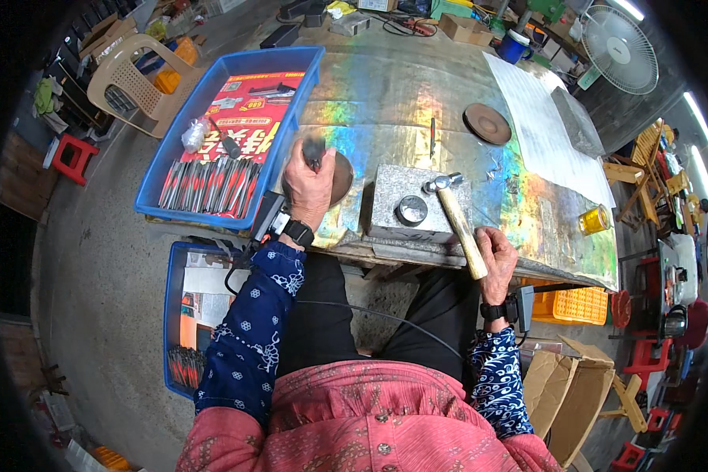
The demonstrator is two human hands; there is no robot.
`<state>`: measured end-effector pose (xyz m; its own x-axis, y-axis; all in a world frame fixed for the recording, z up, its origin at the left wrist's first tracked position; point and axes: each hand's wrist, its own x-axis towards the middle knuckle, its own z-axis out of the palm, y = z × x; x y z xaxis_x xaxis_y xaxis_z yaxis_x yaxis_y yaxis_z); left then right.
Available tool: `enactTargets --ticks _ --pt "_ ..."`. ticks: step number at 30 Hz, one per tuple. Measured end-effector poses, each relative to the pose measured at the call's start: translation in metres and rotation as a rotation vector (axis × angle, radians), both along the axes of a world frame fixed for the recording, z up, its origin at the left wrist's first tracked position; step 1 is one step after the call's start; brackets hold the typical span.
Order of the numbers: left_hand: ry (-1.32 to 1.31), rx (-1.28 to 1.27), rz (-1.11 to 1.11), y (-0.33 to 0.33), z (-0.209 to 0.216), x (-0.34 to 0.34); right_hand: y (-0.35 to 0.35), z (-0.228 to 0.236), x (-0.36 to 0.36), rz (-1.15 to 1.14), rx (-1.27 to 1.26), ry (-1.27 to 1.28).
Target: The person repeatedly picks up small metal rods from a blue tray, places each on a metal block, and strikes it with a hammer. After each strike, the rod is returned to the tray. The cycle continues throughout the clip.
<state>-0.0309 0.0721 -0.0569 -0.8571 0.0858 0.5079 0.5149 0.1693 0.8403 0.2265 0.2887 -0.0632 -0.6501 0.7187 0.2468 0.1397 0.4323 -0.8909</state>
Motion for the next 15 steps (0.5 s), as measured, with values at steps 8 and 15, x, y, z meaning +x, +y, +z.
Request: enactTargets --ticks 8,15 --pt "0.062 -0.034 0.011 0.000 0.007 0.001 0.000 0.001 -0.002 -0.012 0.039 -0.004" --pt "-0.036 0.094 -0.143 -0.033 0.051 0.028 0.004 -0.002 0.002 0.029 0.041 -0.014"
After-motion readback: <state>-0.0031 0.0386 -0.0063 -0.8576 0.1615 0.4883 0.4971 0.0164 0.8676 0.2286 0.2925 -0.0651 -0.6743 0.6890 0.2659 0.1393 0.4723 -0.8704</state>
